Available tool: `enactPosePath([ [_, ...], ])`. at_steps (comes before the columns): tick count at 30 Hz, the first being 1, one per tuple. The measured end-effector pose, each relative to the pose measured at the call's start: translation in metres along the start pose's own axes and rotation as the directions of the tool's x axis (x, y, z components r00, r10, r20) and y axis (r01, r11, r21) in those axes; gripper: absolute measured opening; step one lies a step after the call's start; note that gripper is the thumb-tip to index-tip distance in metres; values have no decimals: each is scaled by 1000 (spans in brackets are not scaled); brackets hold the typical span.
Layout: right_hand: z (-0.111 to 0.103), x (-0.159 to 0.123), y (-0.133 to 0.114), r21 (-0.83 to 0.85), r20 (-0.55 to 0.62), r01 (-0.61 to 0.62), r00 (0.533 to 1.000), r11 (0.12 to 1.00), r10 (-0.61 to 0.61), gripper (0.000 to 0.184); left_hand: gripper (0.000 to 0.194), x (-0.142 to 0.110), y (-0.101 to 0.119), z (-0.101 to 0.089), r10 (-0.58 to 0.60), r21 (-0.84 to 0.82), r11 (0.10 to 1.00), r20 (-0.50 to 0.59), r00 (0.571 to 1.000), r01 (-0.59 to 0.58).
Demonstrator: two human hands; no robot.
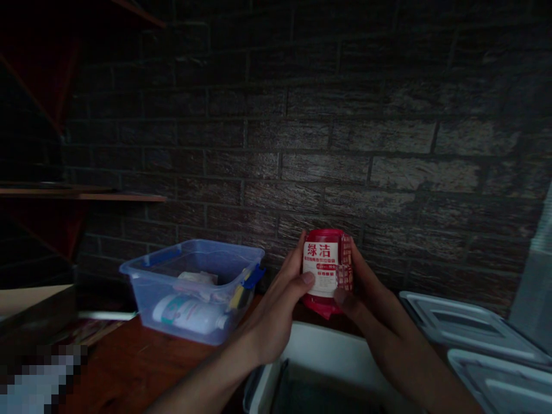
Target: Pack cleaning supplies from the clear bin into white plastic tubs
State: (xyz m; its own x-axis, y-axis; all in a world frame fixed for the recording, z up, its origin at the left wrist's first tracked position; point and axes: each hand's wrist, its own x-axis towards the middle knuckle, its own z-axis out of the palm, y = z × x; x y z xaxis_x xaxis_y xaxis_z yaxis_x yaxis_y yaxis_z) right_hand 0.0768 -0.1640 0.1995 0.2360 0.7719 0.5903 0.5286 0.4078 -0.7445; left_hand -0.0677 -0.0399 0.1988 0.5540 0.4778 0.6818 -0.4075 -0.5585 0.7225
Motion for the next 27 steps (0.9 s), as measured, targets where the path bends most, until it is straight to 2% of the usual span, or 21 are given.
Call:
enactPosePath([
  [9,2,1,9,31,-15,1,1000,1000,-1,75,55,4,11,0,-77,-123,988,108,991,90],
  [13,2,2,2,-11,-1,34,999,999,-34,77,53,3,8,2,-107,-92,989,89,990,115],
  [16,1,2,-2,-12,8,25,1000,1000,-25,78,52,3,5,-1,-94,-132,986,92,991,106],
  [21,0,0,1,98,-76,-71,994,993,79,68,68,4,4,-8,-63,-215,973,122,991,88],
  [27,0,3,7,244,-124,-146,976,959,181,60,85,6,4,-1,-89,-339,929,176,980,145],
])
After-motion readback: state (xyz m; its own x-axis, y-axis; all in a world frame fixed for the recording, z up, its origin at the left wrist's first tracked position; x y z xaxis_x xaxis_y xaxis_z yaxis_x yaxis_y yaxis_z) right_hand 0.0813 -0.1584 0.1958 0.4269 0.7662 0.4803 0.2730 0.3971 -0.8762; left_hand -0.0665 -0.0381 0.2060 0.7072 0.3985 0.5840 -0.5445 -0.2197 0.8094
